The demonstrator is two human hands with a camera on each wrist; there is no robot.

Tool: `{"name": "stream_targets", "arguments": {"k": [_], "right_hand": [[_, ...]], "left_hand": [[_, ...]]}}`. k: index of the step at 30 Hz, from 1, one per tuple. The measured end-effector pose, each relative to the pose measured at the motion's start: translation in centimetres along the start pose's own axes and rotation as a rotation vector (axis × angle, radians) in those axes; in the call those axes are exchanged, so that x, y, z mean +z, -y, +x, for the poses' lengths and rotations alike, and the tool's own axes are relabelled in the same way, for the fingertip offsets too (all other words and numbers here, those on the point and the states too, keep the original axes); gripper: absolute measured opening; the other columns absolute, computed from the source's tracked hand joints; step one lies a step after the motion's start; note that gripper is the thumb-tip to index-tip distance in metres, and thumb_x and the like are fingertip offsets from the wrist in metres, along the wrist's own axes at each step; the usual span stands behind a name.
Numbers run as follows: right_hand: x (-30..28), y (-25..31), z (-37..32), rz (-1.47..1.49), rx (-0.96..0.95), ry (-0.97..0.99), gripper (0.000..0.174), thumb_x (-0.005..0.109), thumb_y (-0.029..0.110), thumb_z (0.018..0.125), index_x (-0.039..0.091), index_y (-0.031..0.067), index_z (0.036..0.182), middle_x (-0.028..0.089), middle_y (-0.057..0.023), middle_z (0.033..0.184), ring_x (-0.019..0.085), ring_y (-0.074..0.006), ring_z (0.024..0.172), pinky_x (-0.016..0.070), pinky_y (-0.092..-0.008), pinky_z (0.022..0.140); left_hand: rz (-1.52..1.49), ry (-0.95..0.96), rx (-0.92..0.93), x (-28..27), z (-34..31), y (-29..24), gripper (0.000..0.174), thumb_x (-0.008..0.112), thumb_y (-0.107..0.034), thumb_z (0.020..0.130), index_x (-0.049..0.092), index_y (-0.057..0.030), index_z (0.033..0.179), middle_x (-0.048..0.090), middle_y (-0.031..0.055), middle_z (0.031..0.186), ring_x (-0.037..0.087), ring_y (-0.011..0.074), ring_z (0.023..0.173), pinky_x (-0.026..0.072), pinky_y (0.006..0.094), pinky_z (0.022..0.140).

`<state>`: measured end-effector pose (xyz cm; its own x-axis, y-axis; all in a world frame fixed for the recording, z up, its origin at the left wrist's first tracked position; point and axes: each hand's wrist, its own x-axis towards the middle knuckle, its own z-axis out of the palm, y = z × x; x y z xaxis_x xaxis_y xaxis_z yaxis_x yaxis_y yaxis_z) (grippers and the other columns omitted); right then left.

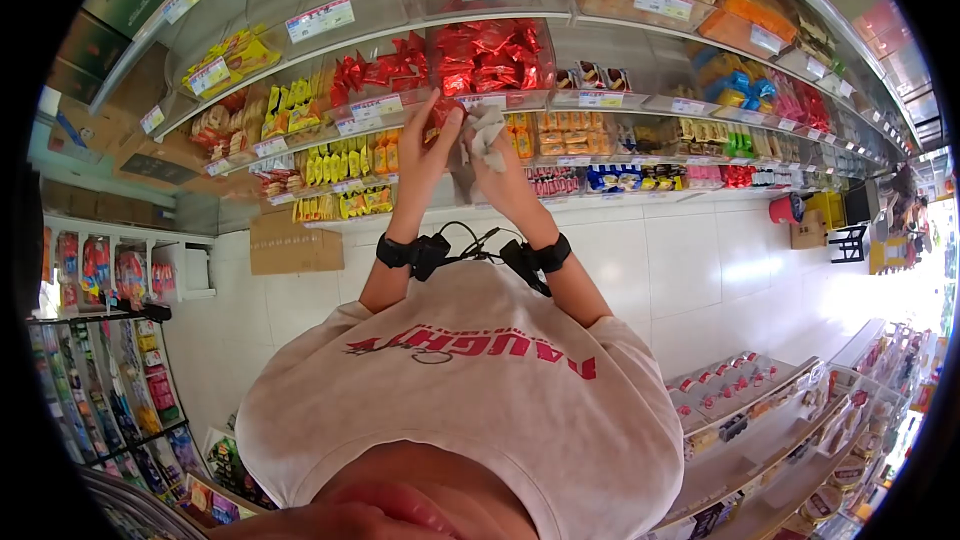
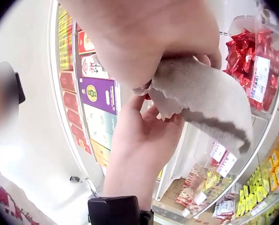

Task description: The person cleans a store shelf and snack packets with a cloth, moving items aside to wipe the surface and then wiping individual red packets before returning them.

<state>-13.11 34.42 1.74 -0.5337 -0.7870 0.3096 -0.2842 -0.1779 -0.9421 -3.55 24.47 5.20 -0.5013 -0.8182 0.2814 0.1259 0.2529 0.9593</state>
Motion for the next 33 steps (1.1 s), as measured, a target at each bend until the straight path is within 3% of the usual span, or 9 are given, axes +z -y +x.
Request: {"name": "stream_targets", "arguments": {"k": [7, 10, 14, 21, 24, 25, 28, 29, 33], "right_hand": [[-4.3, 0.3, -1.3, -0.011, 0.082, -0.123, 0.026, 0.067, 0.012, 0.093, 0.062, -0.0023, 0.114, 0.066, -0.0138, 0.110, 0.063, -0.0196, 0.100, 0.0494, -0.0329, 0.088], [-6.2, 0.6, -2.2, -0.014, 0.236, 0.093, 0.024, 0.066, 0.012, 0.094, 0.062, -0.0038, 0.112, 0.070, -0.0126, 0.104, 0.065, -0.0168, 0.093, 0.0513, -0.0316, 0.083], [-6.5, 0.9, -4.6, 0.234, 0.101, -0.109, 0.021, 0.062, 0.011, 0.093, 0.065, -0.0061, 0.105, 0.071, -0.0109, 0.103, 0.065, -0.0138, 0.094, 0.0521, -0.0307, 0.082], [-9.6, -0.7, -6.1, 0.109, -0.056, -0.152, 0.017, 0.059, 0.009, 0.097, 0.064, -0.0013, 0.110, 0.067, -0.0051, 0.094, 0.059, -0.0111, 0.083, 0.0501, -0.0271, 0.076], [-11.7, -1.1, -5.7, 0.144, 0.269, -0.341, 0.020, 0.059, 0.014, 0.100, 0.062, -0.0008, 0.113, 0.065, -0.0034, 0.094, 0.057, -0.0112, 0.082, 0.0485, -0.0266, 0.072], [-12.0, 0.4, -5.8, 0.218, 0.290, -0.425, 0.021, 0.057, 0.016, 0.102, 0.061, 0.0007, 0.116, 0.064, -0.0018, 0.096, 0.055, -0.0109, 0.082, 0.0476, -0.0269, 0.070], [-12.8, -0.7, -7.0, 0.194, 0.315, -0.172, 0.023, 0.060, 0.017, 0.101, 0.061, 0.0011, 0.118, 0.064, -0.0006, 0.097, 0.056, -0.0101, 0.083, 0.0483, -0.0272, 0.071], [-11.6, -2.2, -7.4, 0.285, 0.061, -0.277, 0.025, 0.064, 0.019, 0.098, 0.063, 0.0001, 0.114, 0.064, -0.0003, 0.093, 0.054, -0.0071, 0.079, 0.0461, -0.0261, 0.067], [-13.1, 0.4, -8.6, 0.306, 0.314, -0.322, 0.022, 0.071, 0.020, 0.094, 0.067, -0.0006, 0.101, 0.064, 0.0010, 0.082, 0.052, -0.0040, 0.073, 0.0414, -0.0228, 0.064]], "left_hand": [[-0.114, 0.157, -0.047, 2.4, -1.3, 0.7, 0.038, 0.069, -0.020, 0.095, 0.063, 0.0030, 0.125, 0.071, 0.0088, 0.098, 0.065, 0.0103, 0.086, 0.0527, 0.0249, 0.074], [-0.193, 0.198, -0.091, 3.2, -1.7, 0.1, 0.033, 0.068, -0.017, 0.096, 0.064, 0.0033, 0.122, 0.071, 0.0073, 0.095, 0.065, 0.0087, 0.085, 0.0523, 0.0239, 0.073], [-0.188, 0.251, -0.206, 3.9, -2.2, -1.5, 0.030, 0.068, -0.018, 0.096, 0.065, 0.0018, 0.119, 0.071, 0.0066, 0.097, 0.064, 0.0079, 0.084, 0.0514, 0.0226, 0.072], [-0.156, 0.224, -0.213, 6.3, -4.6, -0.4, 0.036, 0.072, -0.012, 0.093, 0.057, 0.0012, 0.122, 0.070, 0.0031, 0.098, 0.063, 0.0069, 0.086, 0.0512, 0.0223, 0.074], [-0.143, 0.109, -0.227, 7.1, -5.3, -0.7, 0.041, 0.075, -0.008, 0.089, 0.056, -0.0001, 0.124, 0.067, 0.0027, 0.100, 0.064, 0.0084, 0.087, 0.0524, 0.0227, 0.075], [-0.158, 0.135, -0.217, 7.4, -5.7, -0.8, 0.039, 0.076, -0.006, 0.088, 0.056, 0.0009, 0.121, 0.068, 0.0041, 0.099, 0.064, 0.0092, 0.088, 0.0529, 0.0229, 0.073], [-0.149, 0.191, -0.178, 8.9, -7.1, -0.8, 0.035, 0.077, -0.003, 0.085, 0.059, 0.0028, 0.114, 0.070, 0.0071, 0.099, 0.066, 0.0108, 0.087, 0.0539, 0.0230, 0.070], [-0.111, 0.191, -0.155, 9.6, -7.6, -0.4, 0.035, 0.078, -0.003, 0.084, 0.059, 0.0028, 0.114, 0.071, 0.0071, 0.098, 0.066, 0.0107, 0.085, 0.0539, 0.0229, 0.070], [-0.067, 0.234, -0.200, 10.3, -8.8, -0.6, 0.037, 0.079, -0.004, 0.083, 0.060, 0.0029, 0.114, 0.070, 0.0069, 0.096, 0.066, 0.0113, 0.087, 0.0546, 0.0239, 0.072]]}}
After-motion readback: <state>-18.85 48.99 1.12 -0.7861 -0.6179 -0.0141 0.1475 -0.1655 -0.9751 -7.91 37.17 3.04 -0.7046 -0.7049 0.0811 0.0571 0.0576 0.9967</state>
